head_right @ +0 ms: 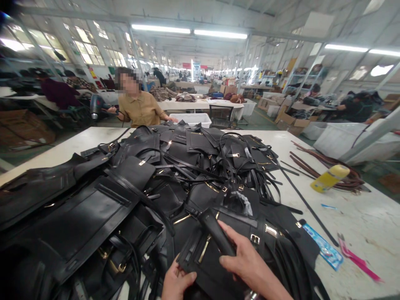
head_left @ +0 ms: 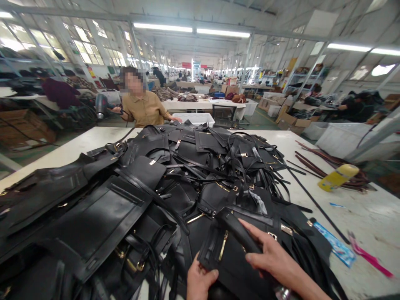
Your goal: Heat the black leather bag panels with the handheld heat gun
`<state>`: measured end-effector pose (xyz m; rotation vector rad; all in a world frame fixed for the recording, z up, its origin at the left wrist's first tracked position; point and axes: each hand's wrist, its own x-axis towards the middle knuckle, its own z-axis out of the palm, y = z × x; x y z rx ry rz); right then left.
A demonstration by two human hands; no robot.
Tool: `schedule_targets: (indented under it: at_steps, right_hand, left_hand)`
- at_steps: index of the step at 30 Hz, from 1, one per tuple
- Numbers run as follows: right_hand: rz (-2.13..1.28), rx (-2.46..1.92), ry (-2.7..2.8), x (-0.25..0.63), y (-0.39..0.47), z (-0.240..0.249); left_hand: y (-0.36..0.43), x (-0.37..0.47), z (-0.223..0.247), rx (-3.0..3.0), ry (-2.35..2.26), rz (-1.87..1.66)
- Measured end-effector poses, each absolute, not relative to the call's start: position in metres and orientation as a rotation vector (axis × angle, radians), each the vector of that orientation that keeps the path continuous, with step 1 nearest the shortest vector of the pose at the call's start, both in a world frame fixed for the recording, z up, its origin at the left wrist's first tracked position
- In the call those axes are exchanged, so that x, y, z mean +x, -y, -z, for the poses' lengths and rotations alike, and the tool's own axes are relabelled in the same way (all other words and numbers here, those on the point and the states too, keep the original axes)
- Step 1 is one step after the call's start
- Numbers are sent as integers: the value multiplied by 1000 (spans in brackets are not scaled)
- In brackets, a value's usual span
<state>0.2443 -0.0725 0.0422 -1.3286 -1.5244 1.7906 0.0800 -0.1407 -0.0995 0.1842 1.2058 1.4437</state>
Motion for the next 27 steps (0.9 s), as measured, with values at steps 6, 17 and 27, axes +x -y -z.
schedule_targets:
  at_steps: [6, 17, 27]
  right_hand:
    - [-1877, -1431, 1446, 293, 96, -40]
    - [-1764, -1558, 1415, 304, 82, -40]
    - [-1738, -1661, 1827, 270, -2, -26]
  left_hand:
    - [135, 65, 84, 293, -1248, -1209]
    - [50, 46, 67, 836, -1234, -819]
    - [94, 107, 103, 931, -1253, -870]
